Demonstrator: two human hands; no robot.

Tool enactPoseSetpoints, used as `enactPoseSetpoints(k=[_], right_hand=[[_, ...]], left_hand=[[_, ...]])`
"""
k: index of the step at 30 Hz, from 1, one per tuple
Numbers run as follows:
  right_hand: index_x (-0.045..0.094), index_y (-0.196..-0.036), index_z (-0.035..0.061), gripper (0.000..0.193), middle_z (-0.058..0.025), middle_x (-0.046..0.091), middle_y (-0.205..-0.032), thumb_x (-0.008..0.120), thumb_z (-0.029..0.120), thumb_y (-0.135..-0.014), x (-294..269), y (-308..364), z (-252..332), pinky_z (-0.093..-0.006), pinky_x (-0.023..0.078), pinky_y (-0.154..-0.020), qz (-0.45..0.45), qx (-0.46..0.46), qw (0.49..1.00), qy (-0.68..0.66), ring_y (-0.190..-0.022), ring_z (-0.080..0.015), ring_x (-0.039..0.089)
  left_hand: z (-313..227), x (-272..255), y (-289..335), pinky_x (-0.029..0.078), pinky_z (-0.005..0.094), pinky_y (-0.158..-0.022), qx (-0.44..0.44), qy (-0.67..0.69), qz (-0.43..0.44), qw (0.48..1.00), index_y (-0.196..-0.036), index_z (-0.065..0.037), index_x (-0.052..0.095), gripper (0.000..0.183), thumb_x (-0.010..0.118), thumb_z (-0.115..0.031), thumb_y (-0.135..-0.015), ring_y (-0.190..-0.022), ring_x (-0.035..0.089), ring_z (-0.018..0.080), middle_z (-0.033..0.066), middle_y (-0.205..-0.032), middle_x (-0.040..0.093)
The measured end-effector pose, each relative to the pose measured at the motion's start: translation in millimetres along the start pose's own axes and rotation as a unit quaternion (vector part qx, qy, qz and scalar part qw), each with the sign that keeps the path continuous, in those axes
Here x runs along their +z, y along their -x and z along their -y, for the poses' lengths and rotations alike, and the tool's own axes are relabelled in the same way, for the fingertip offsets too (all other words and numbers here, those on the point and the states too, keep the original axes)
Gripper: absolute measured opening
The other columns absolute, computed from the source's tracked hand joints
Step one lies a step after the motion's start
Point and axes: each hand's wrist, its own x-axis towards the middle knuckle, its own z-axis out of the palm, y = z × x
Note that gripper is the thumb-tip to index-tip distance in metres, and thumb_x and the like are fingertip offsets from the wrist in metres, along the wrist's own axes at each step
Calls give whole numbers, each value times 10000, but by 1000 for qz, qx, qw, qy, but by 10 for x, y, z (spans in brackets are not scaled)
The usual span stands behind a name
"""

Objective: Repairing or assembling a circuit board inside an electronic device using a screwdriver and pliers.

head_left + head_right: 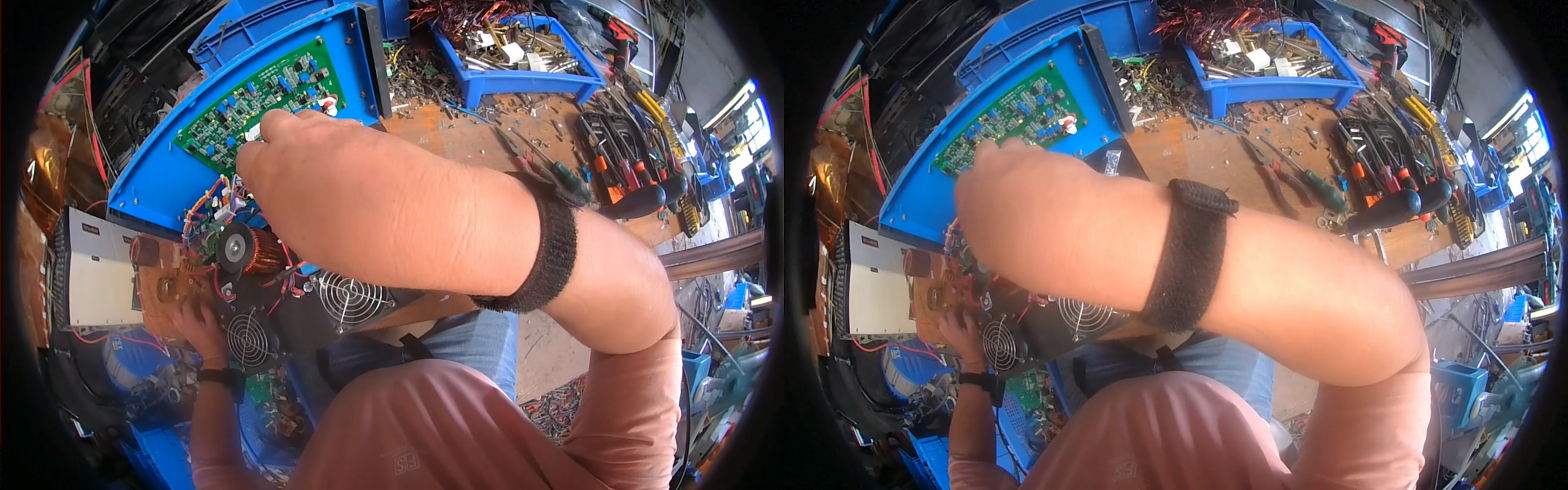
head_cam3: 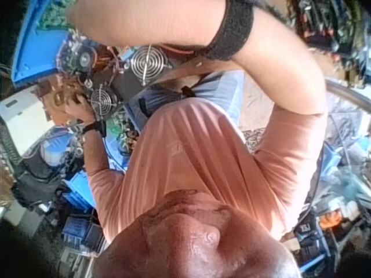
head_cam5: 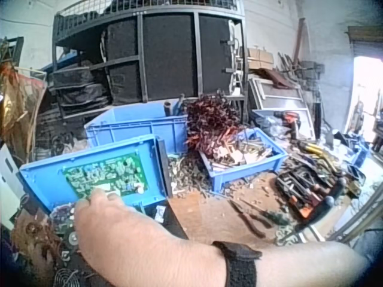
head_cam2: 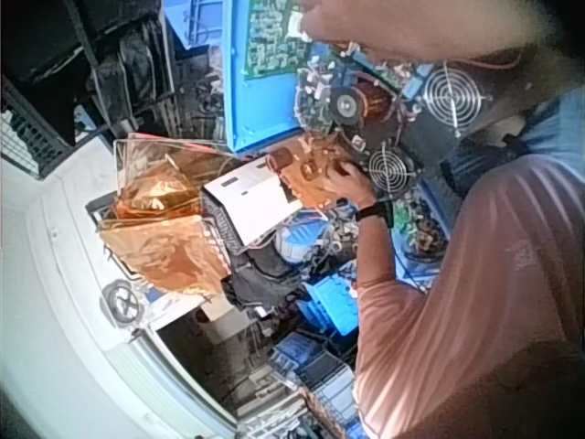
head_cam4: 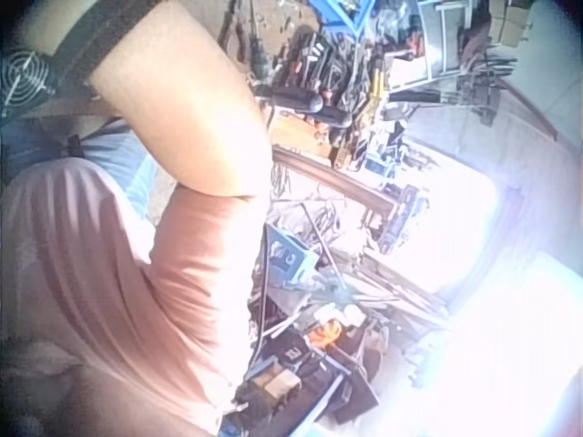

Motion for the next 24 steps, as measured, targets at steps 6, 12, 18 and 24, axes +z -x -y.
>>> enactPoseSetpoints(k=[6, 12, 18, 24], right_hand=[[699, -945, -4, 295, -172, 634, -984, 760, 135, -692, -30, -65, 9, -356, 548, -746, 54, 44, 995, -69, -976, -309, 639], [714, -947, 47, 271, -108, 662, -900, 728, 189, -717, -151, -40, 182, -321, 537, -713, 27, -80, 994, 63, -936, -254, 652], [729, -931, 91, 247, -64, 680, -903, 705, 258, -751, -254, -117, 223, -332, 521, -727, 80, -55, 995, -33, -906, -225, 656], [733, -946, 100, 259, -69, 688, -932, 713, 265, -747, -192, -253, 334, -339, 523, -732, 109, -44, 992, -51, -919, -222, 661]], left_hand=[[-47, -31, -10, 362, 455, -914, -3, -14, 4, 1000, -1102, -13, 568, 283, 538, -175, -873, -1060, 465, 383, 190, -1103, 510], [-9, -3, -13, 361, 456, -914, 29, -9, -16, 999, -1093, -10, 575, 293, 530, -201, -876, -1053, 469, 377, 192, -1099, 513], [-25, -19, -2, 352, 455, -927, 21, -3, -14, 1000, -1122, -5, 569, 326, 517, -219, -880, -1071, 460, 386, 203, -1128, 506], [-91, -47, 4, 345, 455, -943, 16, 15, -7, 1000, -1129, 4, 559, 336, 522, -221, -883, -1085, 448, 393, 214, -1155, 496]])
